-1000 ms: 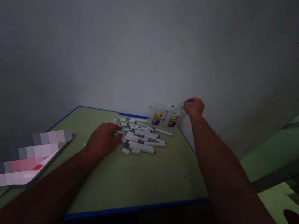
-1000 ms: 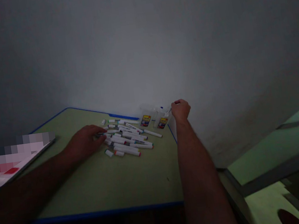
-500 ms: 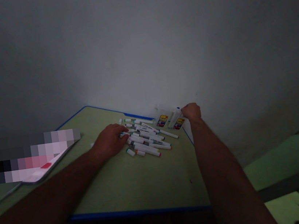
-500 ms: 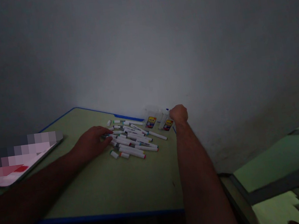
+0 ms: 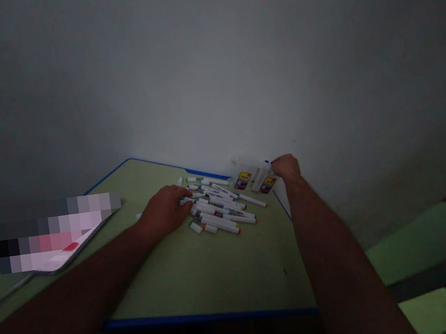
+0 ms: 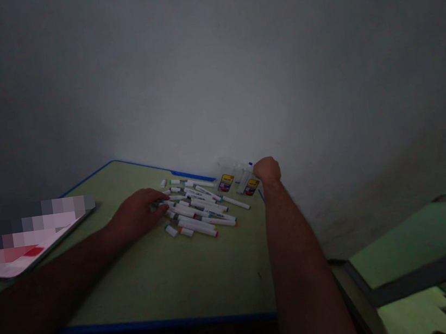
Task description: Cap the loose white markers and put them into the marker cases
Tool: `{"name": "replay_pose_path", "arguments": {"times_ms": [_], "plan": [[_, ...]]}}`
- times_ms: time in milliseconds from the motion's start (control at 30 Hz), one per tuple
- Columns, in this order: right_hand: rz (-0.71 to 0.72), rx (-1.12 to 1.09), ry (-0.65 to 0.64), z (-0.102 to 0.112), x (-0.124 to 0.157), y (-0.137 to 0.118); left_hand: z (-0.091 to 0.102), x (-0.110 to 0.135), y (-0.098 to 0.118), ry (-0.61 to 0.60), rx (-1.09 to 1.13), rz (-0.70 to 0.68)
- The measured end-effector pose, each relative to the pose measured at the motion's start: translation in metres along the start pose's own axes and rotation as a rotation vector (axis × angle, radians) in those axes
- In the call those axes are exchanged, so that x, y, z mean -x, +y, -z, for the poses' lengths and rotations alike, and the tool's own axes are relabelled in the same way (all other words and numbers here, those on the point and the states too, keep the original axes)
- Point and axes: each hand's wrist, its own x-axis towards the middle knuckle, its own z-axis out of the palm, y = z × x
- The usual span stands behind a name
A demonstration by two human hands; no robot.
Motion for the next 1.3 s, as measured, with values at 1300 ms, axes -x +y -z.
{"name": "replay_pose_path", "arguments": {"times_ms": [1300], "plan": [[-0.013, -0.227, 0.294, 0.017, 0.049, -0.030, -0.003, -0.002, -0.005, -0.025, -0.025, 0.010]]}}
